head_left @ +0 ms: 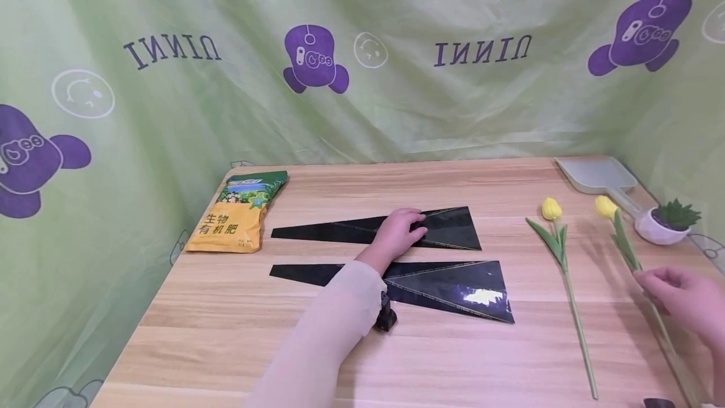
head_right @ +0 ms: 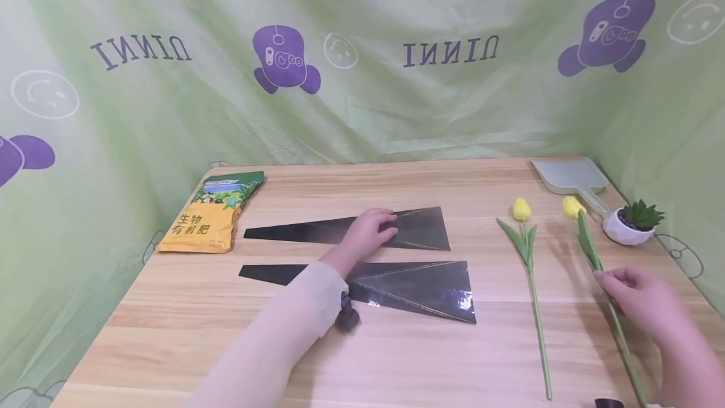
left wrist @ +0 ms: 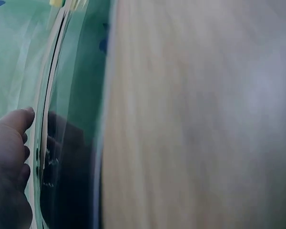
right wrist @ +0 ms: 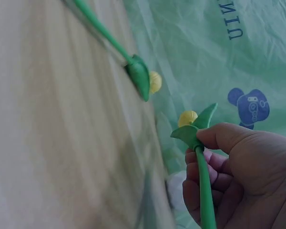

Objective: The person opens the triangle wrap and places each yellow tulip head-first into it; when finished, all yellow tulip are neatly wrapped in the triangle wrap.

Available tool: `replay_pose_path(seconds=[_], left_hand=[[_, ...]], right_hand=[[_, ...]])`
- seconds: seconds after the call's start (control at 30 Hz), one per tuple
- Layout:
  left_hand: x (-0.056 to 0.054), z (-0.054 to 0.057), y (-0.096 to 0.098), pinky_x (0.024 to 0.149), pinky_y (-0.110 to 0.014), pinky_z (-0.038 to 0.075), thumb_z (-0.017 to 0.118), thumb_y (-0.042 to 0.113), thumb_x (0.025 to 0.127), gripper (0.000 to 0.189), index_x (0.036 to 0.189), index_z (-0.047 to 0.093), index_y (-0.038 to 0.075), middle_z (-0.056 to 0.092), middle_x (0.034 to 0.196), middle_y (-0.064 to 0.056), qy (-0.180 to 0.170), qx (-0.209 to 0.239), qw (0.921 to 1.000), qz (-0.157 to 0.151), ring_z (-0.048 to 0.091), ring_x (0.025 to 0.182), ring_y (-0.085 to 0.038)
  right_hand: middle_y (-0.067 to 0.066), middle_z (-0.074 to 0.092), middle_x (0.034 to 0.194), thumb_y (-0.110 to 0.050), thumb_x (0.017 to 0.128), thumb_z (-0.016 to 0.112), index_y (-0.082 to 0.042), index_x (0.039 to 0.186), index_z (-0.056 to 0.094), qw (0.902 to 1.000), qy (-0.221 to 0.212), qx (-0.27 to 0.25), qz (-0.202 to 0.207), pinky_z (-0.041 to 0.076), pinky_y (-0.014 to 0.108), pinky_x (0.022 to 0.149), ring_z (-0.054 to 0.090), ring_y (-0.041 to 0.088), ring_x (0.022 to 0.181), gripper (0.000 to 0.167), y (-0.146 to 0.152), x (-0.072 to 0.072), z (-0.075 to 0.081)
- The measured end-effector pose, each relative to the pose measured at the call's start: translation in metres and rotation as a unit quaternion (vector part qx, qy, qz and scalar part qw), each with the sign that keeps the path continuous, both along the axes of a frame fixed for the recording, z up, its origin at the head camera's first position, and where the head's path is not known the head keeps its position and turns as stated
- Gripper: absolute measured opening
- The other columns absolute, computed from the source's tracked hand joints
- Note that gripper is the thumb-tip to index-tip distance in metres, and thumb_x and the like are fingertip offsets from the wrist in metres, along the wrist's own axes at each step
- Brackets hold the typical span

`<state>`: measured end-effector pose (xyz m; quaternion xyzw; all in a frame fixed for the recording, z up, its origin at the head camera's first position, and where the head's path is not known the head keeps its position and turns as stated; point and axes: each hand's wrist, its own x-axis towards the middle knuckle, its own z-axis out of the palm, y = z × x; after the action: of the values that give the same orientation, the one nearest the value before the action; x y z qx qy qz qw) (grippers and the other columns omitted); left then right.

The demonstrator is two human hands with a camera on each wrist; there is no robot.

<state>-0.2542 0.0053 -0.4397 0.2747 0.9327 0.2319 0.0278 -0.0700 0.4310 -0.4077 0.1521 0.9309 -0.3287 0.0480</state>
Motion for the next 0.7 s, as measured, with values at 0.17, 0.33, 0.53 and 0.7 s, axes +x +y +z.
replay_pose_path(seconds=[0.17,0.33,0.53,0.7], left_hand=[[0.0,-0.001,0.01,0.117,-0.028,0.036,0.058,0.029,0.099,0.037,0.133,0.062,0.014,0.054,0.145,-0.002,0.001,-0.031,0.9992,-0.025,0.046,0.138,-0.017],[0.0,0.0,0.015,0.116,-0.025,0.036,0.057,0.031,0.1,0.035,0.13,0.065,0.016,0.059,0.14,0.001,0.018,-0.063,0.9971,-0.039,0.048,0.136,-0.016],[0.004,0.001,0.017,0.112,-0.027,0.039,0.058,0.034,0.099,0.031,0.122,0.07,0.018,0.066,0.129,0.003,0.039,-0.066,0.9969,-0.017,0.054,0.128,-0.016],[0.007,0.0,0.02,0.106,-0.031,0.043,0.062,0.034,0.097,0.028,0.117,0.074,0.02,0.067,0.122,0.004,0.054,-0.053,0.9971,0.008,0.057,0.121,-0.017]], right_hand=[[-0.021,0.058,0.067,-0.027,0.103,0.048,0.0,0.092,0.065,0.9966,0.064,-0.051,-0.001,0.048,0.02,0.053,0.053,-0.003,0.061,0.034,-0.007,-0.003,0.008],[-0.015,0.058,0.066,-0.021,0.103,0.049,-0.021,0.086,0.063,0.9868,0.116,-0.111,0.018,0.036,0.024,0.049,0.046,0.007,0.055,0.023,-0.019,-0.007,0.018],[-0.011,0.071,0.075,-0.014,0.105,0.044,-0.02,0.093,0.059,0.9193,0.184,-0.345,0.046,0.033,0.024,0.045,0.044,0.008,0.051,0.02,-0.033,-0.021,0.026],[0.004,0.074,0.082,-0.006,0.104,0.04,-0.007,0.095,0.053,0.7917,0.23,-0.562,0.06,0.044,0.019,0.046,0.054,0.008,0.054,0.015,-0.048,-0.035,0.027]])
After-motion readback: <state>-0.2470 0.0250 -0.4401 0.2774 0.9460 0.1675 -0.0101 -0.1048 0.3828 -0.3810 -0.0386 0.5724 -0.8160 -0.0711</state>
